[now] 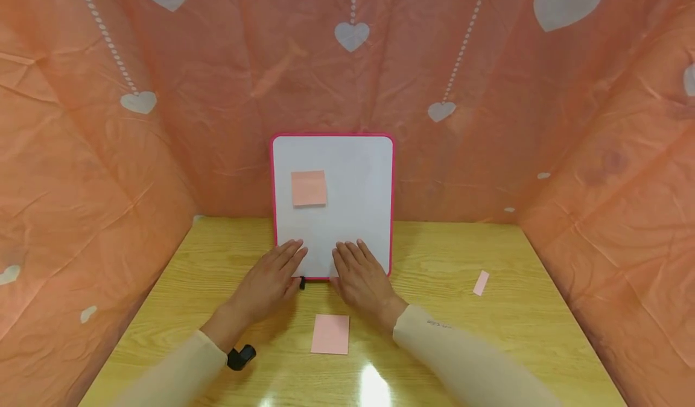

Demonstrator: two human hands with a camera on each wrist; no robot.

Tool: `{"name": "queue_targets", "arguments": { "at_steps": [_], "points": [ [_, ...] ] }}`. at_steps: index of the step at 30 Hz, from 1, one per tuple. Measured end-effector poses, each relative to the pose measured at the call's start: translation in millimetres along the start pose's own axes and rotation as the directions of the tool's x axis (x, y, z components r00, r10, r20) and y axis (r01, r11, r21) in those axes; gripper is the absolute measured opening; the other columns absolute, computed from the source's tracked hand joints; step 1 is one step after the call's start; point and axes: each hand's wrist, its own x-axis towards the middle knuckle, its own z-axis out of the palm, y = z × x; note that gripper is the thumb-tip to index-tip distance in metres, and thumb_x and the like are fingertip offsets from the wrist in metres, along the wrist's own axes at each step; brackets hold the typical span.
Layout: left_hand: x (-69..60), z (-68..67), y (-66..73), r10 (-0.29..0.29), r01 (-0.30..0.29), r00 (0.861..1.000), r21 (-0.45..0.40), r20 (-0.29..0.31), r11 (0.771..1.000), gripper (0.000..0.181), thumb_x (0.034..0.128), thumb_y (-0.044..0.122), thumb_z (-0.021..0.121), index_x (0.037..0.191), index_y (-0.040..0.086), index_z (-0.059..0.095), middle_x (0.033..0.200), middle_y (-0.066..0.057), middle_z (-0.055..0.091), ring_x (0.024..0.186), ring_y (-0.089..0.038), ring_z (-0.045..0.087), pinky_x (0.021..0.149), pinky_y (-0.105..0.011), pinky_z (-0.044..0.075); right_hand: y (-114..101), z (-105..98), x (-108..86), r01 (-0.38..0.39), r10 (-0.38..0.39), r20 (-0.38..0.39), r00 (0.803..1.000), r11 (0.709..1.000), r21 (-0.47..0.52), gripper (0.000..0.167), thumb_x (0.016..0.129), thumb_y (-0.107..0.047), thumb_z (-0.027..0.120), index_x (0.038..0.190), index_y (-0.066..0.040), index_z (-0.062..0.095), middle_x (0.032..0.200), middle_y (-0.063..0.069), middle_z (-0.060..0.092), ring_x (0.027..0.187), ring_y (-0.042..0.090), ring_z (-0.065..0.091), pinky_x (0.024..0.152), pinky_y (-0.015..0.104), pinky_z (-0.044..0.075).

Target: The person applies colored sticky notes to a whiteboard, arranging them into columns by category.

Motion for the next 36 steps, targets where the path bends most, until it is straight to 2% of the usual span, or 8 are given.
{"name": "queue_targets", "arguments": {
  "at_steps": [4,8,14,20,23,28,36],
  "points": [
    [-18.6,4.9,15.0,-0.009,0.011,0.999,-0.052,0.045,0.999,0.06,0.101,0.027,0.07,0.153,0.002,0.053,0.16,-0.014,0.052,0.15,-0.033,0.047,0.125,-0.05,0.039,-8.7,-0.3,-21.7,-0.005,0.004,0.055,0.998,1.0,0.021,0.058,0.105,-0.04,0.063,0.147,0.0,0.059,0.152,0.013,0.06,0.142,0.03,0.055,0.129,0.048,0.034],
    [-36.7,10.5,28.1,-0.02,0.035,0.991,-0.114,0.133,0.993,0.061,0.1025,0.031,0.068,0.154,0.003,0.052,0.162,-0.012,0.05,0.154,-0.031,0.042,0.127,-0.049,0.036,-14.3,1.3,-41.6,0.019,-0.021,0.093,0.995,0.999,0.027,0.058,0.104,-0.041,0.065,0.145,-0.001,0.061,0.15,0.012,0.061,0.14,0.03,0.056,0.127,0.048,0.038],
    [-58.6,18.6,41.3,-0.012,0.076,0.957,-0.212,0.288,0.974,0.064,0.1041,0.042,0.064,0.157,0.009,0.051,0.167,-0.007,0.044,0.16,-0.026,0.032,0.132,-0.047,0.028,-19.9,3.6,-62.2,0.091,-0.094,0.091,0.991,0.995,0.038,0.055,0.103,-0.044,0.064,0.14,-0.003,0.065,0.143,0.011,0.065,0.136,0.031,0.059,0.124,0.049,0.041],
    [-69.9,25.1,47.6,0.046,0.07,0.921,-0.279,0.387,0.958,0.079,0.0996,0.056,0.065,0.161,0.01,0.046,0.17,-0.005,0.039,0.161,-0.024,0.029,0.132,-0.047,0.027,-28.1,1.2,-73.2,0.155,-0.163,0.149,0.975,0.986,0.065,0.053,0.106,-0.047,0.058,0.139,-0.007,0.066,0.142,0.008,0.066,0.136,0.028,0.058,0.125,0.048,0.04],
    [-72.9,28.9,49.3,0.078,0.053,0.914,-0.307,0.397,0.95,0.085,0.0963,0.062,0.065,0.161,0.011,0.045,0.17,-0.005,0.038,0.16,-0.024,0.03,0.131,-0.047,0.028,-33.2,-1.1,-77.3,0.184,-0.196,0.185,0.963,0.98,0.081,0.054,0.108,-0.052,0.053,0.137,-0.009,0.067,0.14,0.005,0.067,0.136,0.025,0.059,0.126,0.048,0.039],
    [-74.9,35.9,50.4,0.127,-0.006,0.922,-0.315,0.365,0.949,0.091,0.0939,0.069,0.06,0.159,0.007,0.047,0.168,-0.008,0.042,0.159,-0.027,0.034,0.13,-0.048,0.031,-40.5,-2.8,-83.0,0.236,-0.253,0.189,0.949,0.966,0.106,0.054,0.107,-0.056,0.052,0.13,-0.011,0.07,0.133,0.001,0.07,0.13,0.021,0.062,0.125,0.048,0.041],
    [-72.8,42.0,52.8,0.148,-0.031,0.917,-0.303,0.371,0.953,0.094,0.094,0.074,0.053,0.159,0.007,0.047,0.168,-0.008,0.041,0.158,-0.026,0.035,0.129,-0.046,0.032,-40.4,-2.2,-88.9,0.266,-0.283,0.228,0.932,0.958,0.103,0.054,0.108,-0.056,0.05,0.134,-0.012,0.069,0.136,0.0,0.069,0.132,0.02,0.061,0.124,0.047,0.042]
  ]
}}
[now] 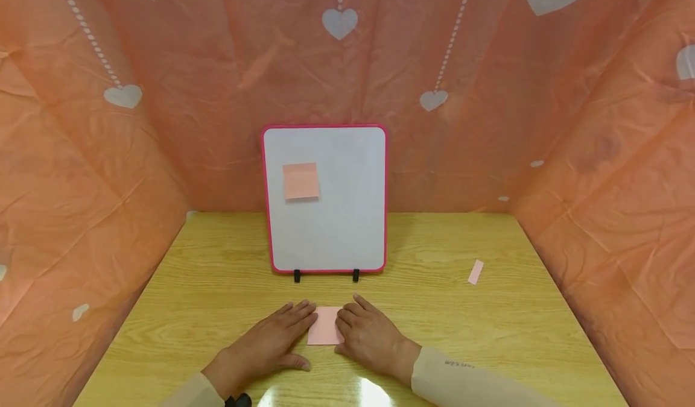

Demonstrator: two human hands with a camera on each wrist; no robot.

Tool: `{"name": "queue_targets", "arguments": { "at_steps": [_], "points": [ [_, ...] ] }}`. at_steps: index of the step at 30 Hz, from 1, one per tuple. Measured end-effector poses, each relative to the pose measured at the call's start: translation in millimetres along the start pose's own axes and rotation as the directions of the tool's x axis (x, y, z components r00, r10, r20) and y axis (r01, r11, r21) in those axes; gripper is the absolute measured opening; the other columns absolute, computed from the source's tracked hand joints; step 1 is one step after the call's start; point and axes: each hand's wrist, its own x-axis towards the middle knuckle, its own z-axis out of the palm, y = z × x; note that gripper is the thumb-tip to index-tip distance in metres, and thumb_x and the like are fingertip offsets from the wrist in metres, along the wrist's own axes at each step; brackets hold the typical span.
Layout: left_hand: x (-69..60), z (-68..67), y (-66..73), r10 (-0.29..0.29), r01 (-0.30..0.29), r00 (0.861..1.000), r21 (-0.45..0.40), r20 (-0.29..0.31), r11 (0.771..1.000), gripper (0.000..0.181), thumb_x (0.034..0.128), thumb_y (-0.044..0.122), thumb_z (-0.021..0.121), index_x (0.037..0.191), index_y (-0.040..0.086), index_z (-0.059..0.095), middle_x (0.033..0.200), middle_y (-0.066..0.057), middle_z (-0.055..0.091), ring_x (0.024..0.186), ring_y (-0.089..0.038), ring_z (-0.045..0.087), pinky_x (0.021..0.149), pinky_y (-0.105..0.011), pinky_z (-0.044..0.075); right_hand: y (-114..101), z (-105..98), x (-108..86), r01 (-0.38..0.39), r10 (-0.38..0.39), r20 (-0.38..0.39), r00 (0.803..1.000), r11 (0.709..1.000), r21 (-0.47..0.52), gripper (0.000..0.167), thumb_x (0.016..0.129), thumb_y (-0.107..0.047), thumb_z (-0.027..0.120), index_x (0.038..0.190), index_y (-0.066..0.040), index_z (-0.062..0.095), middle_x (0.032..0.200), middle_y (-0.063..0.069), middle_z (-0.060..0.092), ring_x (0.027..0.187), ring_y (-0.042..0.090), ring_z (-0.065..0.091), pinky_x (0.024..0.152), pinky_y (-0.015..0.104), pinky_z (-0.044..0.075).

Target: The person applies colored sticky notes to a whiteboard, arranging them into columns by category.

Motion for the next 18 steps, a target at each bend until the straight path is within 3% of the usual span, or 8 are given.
{"name": "queue_targets", "arguments": {
  "at_steps": [7,18],
  "points": [
    [1.5,-1.2,1.1,0.007,-0.007,0.999,0.005,0.033,1.0,0.094,0.0956,0.074,0.051,0.16,0.006,0.045,0.17,-0.01,0.039,0.159,-0.026,0.034,0.13,-0.045,0.031,1.9,2.2,1.5,-0.023,0.023,0.009,1.0,0.998,0.05,0.052,0.108,-0.054,0.052,0.133,-0.012,0.069,0.136,0.0,0.068,0.133,0.02,0.06,0.125,0.048,0.04],
    [4.4,-3.3,3.4,-0.035,0.036,0.997,-0.022,0.072,0.999,0.097,0.0937,0.076,0.052,0.161,0.007,0.044,0.17,-0.009,0.038,0.158,-0.025,0.035,0.13,-0.045,0.031,-0.1,2.4,-0.5,-0.059,0.059,0.001,0.998,0.996,0.073,0.046,0.104,-0.054,0.061,0.127,-0.015,0.069,0.133,-0.001,0.068,0.13,0.02,0.06,0.121,0.048,0.045]
  ]
}}
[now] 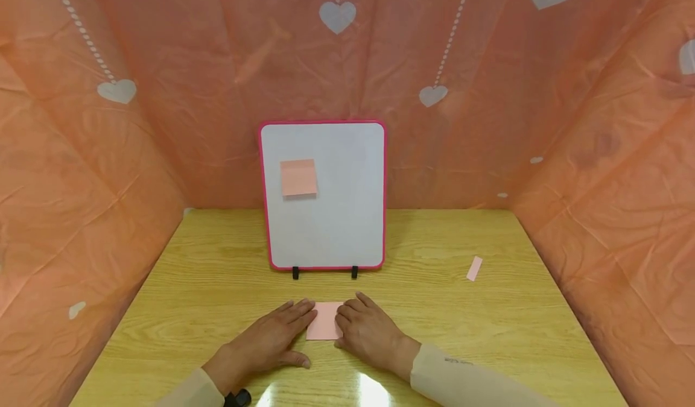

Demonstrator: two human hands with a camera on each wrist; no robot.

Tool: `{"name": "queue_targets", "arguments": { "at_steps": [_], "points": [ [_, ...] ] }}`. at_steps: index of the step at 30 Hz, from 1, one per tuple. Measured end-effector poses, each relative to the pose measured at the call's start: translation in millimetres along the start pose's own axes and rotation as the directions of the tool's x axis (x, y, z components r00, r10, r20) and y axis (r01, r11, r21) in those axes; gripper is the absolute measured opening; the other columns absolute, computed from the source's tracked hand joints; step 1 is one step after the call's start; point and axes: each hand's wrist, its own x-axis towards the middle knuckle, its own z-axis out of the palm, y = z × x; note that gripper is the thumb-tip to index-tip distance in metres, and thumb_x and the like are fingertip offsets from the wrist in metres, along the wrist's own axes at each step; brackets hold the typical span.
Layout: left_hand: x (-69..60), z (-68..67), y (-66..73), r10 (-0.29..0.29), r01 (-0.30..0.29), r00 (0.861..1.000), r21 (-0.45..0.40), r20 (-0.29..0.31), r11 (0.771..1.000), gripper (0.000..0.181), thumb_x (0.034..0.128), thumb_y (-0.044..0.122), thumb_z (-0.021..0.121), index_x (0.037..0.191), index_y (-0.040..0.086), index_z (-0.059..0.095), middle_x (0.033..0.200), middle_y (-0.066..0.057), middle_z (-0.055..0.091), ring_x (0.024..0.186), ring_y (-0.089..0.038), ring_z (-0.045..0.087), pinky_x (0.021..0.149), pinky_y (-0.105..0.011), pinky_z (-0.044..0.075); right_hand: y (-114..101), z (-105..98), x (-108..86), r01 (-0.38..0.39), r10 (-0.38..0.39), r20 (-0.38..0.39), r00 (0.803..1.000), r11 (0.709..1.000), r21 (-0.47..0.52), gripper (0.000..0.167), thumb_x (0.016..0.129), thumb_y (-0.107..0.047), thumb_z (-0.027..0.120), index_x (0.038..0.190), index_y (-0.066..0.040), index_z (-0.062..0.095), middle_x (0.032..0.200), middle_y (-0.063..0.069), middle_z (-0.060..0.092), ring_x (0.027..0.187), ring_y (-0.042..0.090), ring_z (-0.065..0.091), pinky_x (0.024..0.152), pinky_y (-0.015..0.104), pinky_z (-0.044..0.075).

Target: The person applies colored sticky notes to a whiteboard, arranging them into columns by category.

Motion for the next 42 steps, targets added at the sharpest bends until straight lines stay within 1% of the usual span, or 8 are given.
{"name": "queue_targets", "arguments": {
  "at_steps": [6,9,15,20,24,30,36,42],
  "points": [
    [0.5,-1.2,2.1,-0.006,0.006,1.0,0.011,-0.007,1.0,0.097,0.0933,0.075,0.054,0.16,0.005,0.044,0.169,-0.011,0.039,0.158,-0.027,0.036,0.129,-0.045,0.033,-0.5,-0.2,-1.4,-0.002,0.002,-0.02,1.0,1.0,0.015,0.045,0.104,-0.053,0.062,0.126,-0.015,0.069,0.132,-0.001,0.068,0.128,0.021,0.061,0.118,0.048,0.048],
    [1.1,-1.4,1.6,-0.007,0.007,1.0,0.013,-0.005,1.0,0.099,0.0925,0.075,0.056,0.161,0.004,0.043,0.17,-0.012,0.038,0.158,-0.027,0.035,0.129,-0.045,0.033,-0.8,-0.3,-0.8,-0.007,0.007,-0.017,1.0,1.0,0.022,0.045,0.104,-0.053,0.061,0.126,-0.015,0.069,0.132,-0.001,0.068,0.129,0.021,0.061,0.118,0.048,0.048],
    [1.6,-0.2,1.0,-0.017,0.018,1.0,-0.026,0.007,0.999,0.1,0.0919,0.073,0.059,0.161,0.003,0.041,0.171,-0.012,0.036,0.159,-0.028,0.033,0.13,-0.047,0.031,-2.5,-2.7,1.7,-0.011,0.011,-0.01,1.0,0.999,0.033,0.046,0.103,-0.054,0.061,0.125,-0.015,0.069,0.132,-0.001,0.068,0.129,0.021,0.06,0.119,0.048,0.047],
    [2.0,0.3,1.0,-0.037,0.038,0.999,-0.06,0.025,0.997,0.101,0.0919,0.073,0.059,0.162,0.004,0.039,0.172,-0.01,0.034,0.16,-0.027,0.03,0.131,-0.046,0.028,-5.5,-2.1,3.5,0.016,-0.014,-0.046,0.999,0.999,0.036,0.042,0.102,-0.055,0.064,0.117,-0.016,0.07,0.124,-0.002,0.07,0.124,0.021,0.063,0.116,0.046,0.05],
    [2.5,-0.1,1.6,-0.041,0.043,0.999,-0.07,0.026,0.997,0.101,0.0911,0.073,0.06,0.162,0.004,0.04,0.171,-0.01,0.035,0.16,-0.026,0.031,0.131,-0.045,0.028,-6.9,0.9,4.6,0.018,-0.015,-0.087,0.996,0.999,0.032,0.04,0.1,-0.055,0.067,0.111,-0.016,0.068,0.118,-0.002,0.068,0.117,0.019,0.063,0.112,0.04,0.052],
    [2.1,-0.9,1.9,-0.044,0.046,0.999,-0.099,0.024,0.994,0.102,0.0904,0.072,0.063,0.162,0.003,0.039,0.171,-0.011,0.035,0.16,-0.027,0.031,0.131,-0.047,0.028,-7.3,4.6,6.3,0.005,0.001,-0.104,0.995,0.999,0.051,0.044,0.1,-0.054,0.068,0.116,-0.013,0.067,0.116,-0.002,0.064,0.114,0.018,0.062,0.107,0.037,0.054],
    [1.8,0.5,1.2,-0.046,0.048,0.999,-0.116,0.021,0.992,0.102,0.0904,0.071,0.064,0.163,0.003,0.038,0.172,-0.011,0.034,0.16,-0.027,0.03,0.131,-0.047,0.027,-6.3,5.1,6.7,0.009,-0.003,-0.112,0.994,0.999,0.05,0.04,0.1,-0.051,0.069,0.114,-0.013,0.067,0.115,-0.002,0.065,0.113,0.017,0.062,0.106,0.036,0.054],
    [2.3,0.3,0.3,-0.046,0.05,0.998,-0.122,0.033,0.991,0.102,0.0905,0.071,0.064,0.163,0.004,0.038,0.172,-0.01,0.033,0.161,-0.026,0.029,0.132,-0.045,0.026,-5.7,4.7,7.3,0.008,-0.002,-0.109,0.994,0.999,0.051,0.04,0.099,-0.051,0.07,0.114,-0.014,0.068,0.115,-0.003,0.066,0.114,0.017,0.062,0.106,0.036,0.054]
  ]
}}
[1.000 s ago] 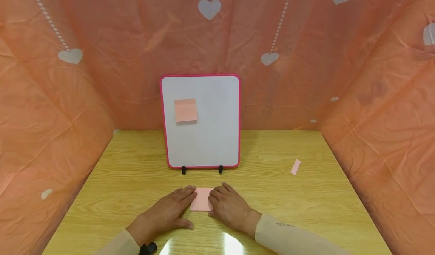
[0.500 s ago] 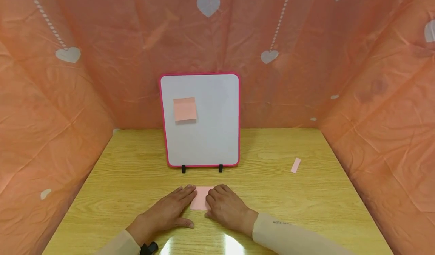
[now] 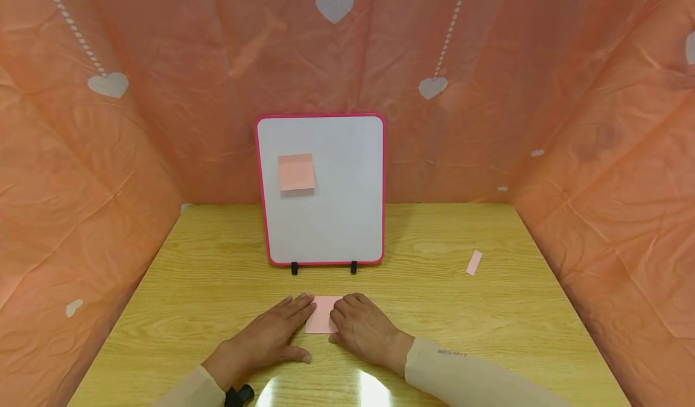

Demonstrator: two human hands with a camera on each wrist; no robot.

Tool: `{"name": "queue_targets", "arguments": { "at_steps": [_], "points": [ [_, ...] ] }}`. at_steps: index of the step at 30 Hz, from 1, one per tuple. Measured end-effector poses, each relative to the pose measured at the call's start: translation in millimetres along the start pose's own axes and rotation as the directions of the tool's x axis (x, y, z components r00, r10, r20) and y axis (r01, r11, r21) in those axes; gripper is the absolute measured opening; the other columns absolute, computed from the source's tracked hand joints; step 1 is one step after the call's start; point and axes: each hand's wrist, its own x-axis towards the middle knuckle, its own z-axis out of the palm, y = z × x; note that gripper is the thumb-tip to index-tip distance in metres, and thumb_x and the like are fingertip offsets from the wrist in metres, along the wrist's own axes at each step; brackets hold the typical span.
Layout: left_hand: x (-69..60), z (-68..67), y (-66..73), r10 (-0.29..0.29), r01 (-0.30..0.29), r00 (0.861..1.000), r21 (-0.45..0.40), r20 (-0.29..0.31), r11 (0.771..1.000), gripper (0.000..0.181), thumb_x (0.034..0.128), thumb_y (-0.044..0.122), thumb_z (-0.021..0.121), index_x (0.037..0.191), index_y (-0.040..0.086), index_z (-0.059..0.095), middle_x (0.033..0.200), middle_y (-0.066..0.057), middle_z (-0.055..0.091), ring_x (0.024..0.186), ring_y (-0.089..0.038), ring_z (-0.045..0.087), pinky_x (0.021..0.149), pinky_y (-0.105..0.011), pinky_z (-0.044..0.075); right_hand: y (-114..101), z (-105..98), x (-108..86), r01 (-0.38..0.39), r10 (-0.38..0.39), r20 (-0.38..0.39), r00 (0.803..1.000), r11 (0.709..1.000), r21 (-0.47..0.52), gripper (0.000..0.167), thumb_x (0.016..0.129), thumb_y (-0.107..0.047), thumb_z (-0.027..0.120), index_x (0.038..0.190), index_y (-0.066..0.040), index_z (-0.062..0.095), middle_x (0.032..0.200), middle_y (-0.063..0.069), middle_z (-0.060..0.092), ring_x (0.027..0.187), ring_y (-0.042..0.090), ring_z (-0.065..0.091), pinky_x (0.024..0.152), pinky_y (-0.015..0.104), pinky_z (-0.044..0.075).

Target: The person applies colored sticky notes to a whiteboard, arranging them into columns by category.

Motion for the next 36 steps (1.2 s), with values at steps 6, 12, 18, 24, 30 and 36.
{"name": "queue_targets", "arguments": {
  "at_steps": [6,12,18,24,30,36],
  "points": [
    [0.3,-0.4,0.1,-0.009,0.009,1.0,-0.011,0.009,1.0,0.102,0.0904,0.069,0.066,0.164,0.005,0.036,0.173,-0.009,0.032,0.161,-0.026,0.027,0.132,-0.045,0.025,0.6,-0.9,0.7,0.002,-0.002,-0.004,1.0,1.0,-0.012,0.039,0.099,-0.052,0.07,0.113,-0.015,0.069,0.115,-0.004,0.067,0.114,0.016,0.063,0.105,0.036,0.054],
    [0.4,0.3,0.0,-0.022,0.022,1.0,-0.033,0.014,0.999,0.102,0.09,0.069,0.066,0.164,0.006,0.036,0.173,-0.008,0.031,0.162,-0.026,0.026,0.133,-0.045,0.024,1.3,-0.6,0.7,-0.002,0.002,-0.006,1.0,1.0,-0.005,0.036,0.1,-0.05,0.069,0.111,-0.017,0.07,0.115,-0.005,0.068,0.114,0.016,0.063,0.104,0.036,0.054],
    [0.3,0.6,-0.3,-0.025,0.026,1.0,-0.037,0.013,0.999,0.103,0.0899,0.069,0.066,0.164,0.006,0.036,0.174,-0.008,0.03,0.162,-0.025,0.026,0.133,-0.045,0.023,1.8,-1.2,1.2,-0.005,0.005,-0.015,1.0,1.0,0.011,0.032,0.1,-0.048,0.07,0.109,-0.018,0.069,0.114,-0.005,0.068,0.113,0.015,0.064,0.104,0.036,0.055],
    [1.0,1.0,-0.3,-0.029,0.03,0.999,-0.032,0.012,0.999,0.103,0.0892,0.069,0.068,0.165,0.006,0.035,0.174,-0.008,0.029,0.162,-0.025,0.025,0.133,-0.044,0.022,2.4,-1.2,1.0,-0.003,0.004,-0.021,1.0,1.0,0.011,0.03,0.1,-0.047,0.07,0.108,-0.018,0.07,0.114,-0.005,0.068,0.113,0.015,0.064,0.104,0.036,0.055],
    [0.9,2.1,-0.7,-0.031,0.032,0.999,-0.028,0.012,0.999,0.104,0.0887,0.071,0.066,0.165,0.007,0.036,0.174,-0.008,0.03,0.162,-0.025,0.026,0.133,-0.045,0.023,2.4,0.2,0.3,-0.005,0.005,-0.031,1.0,1.0,0.019,0.026,0.101,-0.045,0.07,0.105,-0.019,0.07,0.112,-0.006,0.069,0.112,0.015,0.065,0.104,0.036,0.054],
    [0.6,2.0,-1.2,-0.028,0.029,0.999,-0.035,0.022,0.999,0.104,0.0889,0.072,0.065,0.165,0.007,0.035,0.174,-0.007,0.029,0.162,-0.025,0.026,0.133,-0.045,0.023,2.5,0.8,1.7,0.014,-0.014,-0.08,0.997,1.0,0.001,0.013,0.102,-0.032,0.07,0.101,-0.019,0.071,0.106,-0.006,0.07,0.105,0.014,0.066,0.101,0.036,0.055]
  ]
}}
